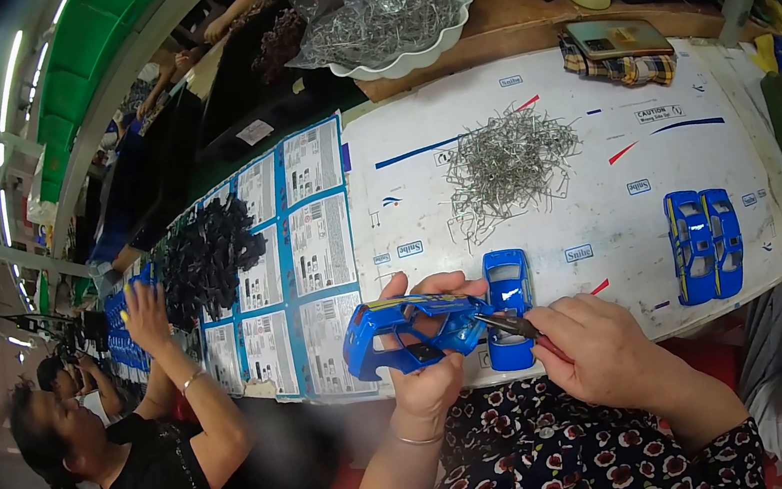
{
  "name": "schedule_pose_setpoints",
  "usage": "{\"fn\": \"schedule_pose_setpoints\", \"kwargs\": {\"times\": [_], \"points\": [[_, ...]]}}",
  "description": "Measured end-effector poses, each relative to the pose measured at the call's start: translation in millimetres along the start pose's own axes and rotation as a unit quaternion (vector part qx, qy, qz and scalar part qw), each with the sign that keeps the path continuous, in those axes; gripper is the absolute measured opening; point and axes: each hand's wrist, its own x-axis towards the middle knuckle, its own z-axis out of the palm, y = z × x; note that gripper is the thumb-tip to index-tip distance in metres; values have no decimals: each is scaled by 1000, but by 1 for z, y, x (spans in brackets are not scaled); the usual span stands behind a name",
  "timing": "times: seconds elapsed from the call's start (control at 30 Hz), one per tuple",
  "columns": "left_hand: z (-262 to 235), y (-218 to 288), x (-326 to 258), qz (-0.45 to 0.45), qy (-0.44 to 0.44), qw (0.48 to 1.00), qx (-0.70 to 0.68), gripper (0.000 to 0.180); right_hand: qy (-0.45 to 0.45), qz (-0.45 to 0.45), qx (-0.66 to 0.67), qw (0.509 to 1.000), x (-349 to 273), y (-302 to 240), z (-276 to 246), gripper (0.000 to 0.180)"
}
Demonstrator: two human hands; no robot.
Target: The person holds toy car bodies and uses pliers to attach and adjust metal wires inside them, setting the finished car bodies onto the table.
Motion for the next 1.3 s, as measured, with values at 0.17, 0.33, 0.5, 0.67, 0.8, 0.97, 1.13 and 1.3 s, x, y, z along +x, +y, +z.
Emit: {"fn": "schedule_pose_setpoints", "kwargs": {"times": [0.17,0.33,0.5,0.67,0.8,0.97,1.13,1.3], "points": [[4,-2,2,6,20,1000,-8,82,-9,-6,-20,1000,0,-1,-2,30],[11,-3,2,2,59,998,22,76,-9,-18,-34,999,0,-2,0,32],[14,-6,-1,-37,126,989,66,69,-22,-19,-56,998,1,-3,2,32],[15,-11,-2,-17,117,987,112,69,-23,-24,-100,994,3,-3,9,29],[13,-17,-2,-22,116,979,167,71,-51,-42,-154,986,7,4,14,28],[18,-14,-2,-17,131,980,150,69,-77,-50,-205,974,8,0,11,31],[19,-14,-2,-6,126,983,136,67,-50,-71,-192,977,11,1,7,26],[18,-19,-3,6,130,981,142,66,-27,-62,-210,975,5,0,10,26]]}}
